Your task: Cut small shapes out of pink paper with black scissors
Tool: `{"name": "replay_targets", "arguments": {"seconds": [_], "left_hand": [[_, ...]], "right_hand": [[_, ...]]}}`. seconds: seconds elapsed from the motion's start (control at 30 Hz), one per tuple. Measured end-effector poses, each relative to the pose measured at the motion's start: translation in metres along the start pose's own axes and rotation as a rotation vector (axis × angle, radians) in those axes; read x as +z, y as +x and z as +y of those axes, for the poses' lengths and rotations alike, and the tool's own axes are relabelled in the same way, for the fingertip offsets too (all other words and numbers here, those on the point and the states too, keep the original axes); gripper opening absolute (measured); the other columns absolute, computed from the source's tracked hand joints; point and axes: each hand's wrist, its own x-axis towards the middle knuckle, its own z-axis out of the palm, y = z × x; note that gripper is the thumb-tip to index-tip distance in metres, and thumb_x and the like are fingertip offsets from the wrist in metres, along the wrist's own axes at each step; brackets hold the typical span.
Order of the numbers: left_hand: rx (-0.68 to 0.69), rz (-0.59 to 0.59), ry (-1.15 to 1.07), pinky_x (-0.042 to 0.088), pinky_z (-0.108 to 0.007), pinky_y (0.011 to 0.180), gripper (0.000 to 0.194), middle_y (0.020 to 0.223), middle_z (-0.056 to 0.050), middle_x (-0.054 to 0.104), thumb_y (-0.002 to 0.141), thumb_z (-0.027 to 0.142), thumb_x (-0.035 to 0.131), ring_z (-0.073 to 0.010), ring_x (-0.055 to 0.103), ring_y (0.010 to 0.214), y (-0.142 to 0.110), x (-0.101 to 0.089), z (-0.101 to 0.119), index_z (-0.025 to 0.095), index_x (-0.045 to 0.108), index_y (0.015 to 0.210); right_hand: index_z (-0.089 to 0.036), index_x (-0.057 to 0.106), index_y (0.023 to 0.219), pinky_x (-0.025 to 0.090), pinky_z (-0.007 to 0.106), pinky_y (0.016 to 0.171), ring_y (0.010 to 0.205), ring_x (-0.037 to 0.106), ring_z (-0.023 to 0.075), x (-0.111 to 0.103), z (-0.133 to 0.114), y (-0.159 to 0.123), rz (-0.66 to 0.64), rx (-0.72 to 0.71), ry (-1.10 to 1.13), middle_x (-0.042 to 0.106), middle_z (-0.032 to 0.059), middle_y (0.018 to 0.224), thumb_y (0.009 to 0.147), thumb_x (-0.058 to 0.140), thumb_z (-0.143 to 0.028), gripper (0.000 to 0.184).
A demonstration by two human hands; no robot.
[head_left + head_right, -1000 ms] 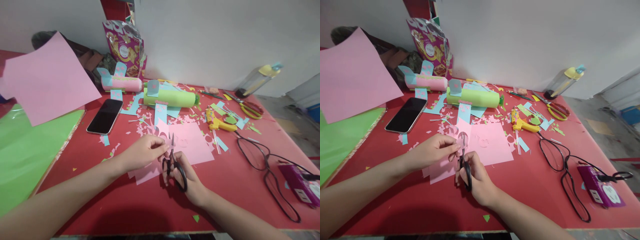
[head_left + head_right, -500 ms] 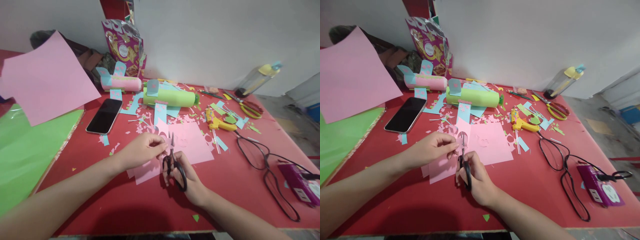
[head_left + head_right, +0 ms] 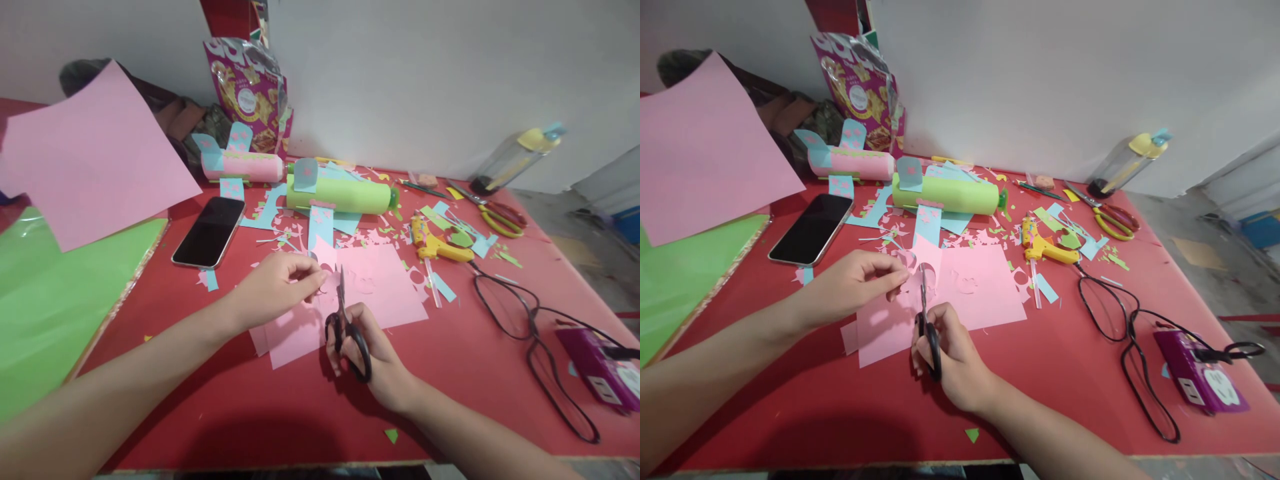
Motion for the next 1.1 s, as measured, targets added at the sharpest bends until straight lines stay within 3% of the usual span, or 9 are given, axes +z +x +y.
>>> {"name": "replay_targets", "arguments": {"seconds": [0.3,0.7,1.1], "left_hand": [[-0.016,-0.057,-0.024,0.039,-0.021,0.056,0.023,0.06,0.002,0.054,0.077,0.031,0.043,-0.0102,0.05,0.058,-0.0013,0.0045,0.0009,0.016,0.052,0.062],[-0.014,-0.112,-0.037,0.037,-0.019,0.053,0.025,0.055,0.004,0.051,0.078,0.031,0.044,-0.0086,0.047,0.055,0.0001,0.0057,0.0012,0.016,0.051,0.06],[-0.025,-0.046,-0.034,0.035,-0.019,0.054,0.021,0.056,0.004,0.045,0.074,0.025,0.048,-0.008,0.043,0.055,0.0001,-0.0002,0.0019,0.015,0.046,0.055]], "right_hand": [[-0.023,0.029,0.078,0.036,0.024,0.048,0.048,0.041,0.008,0.0001,-0.0002,0.0007,0.015,-0.011,-0.007,0.044,-0.0055,0.062,0.077,0.05,-0.045,0.03],[-0.022,0.03,0.08,0.037,0.027,0.056,0.054,0.044,0.0091,-0.0002,-0.0013,0.0004,0.009,-0.009,-0.024,0.046,-0.0033,0.067,0.077,0.049,-0.046,0.03],[-0.023,0.029,0.078,0.035,0.025,0.05,0.049,0.041,0.0074,0.0004,0.0012,0.0015,-0.005,-0.017,0.021,0.044,-0.0055,0.064,0.077,0.051,-0.044,0.03]]}}
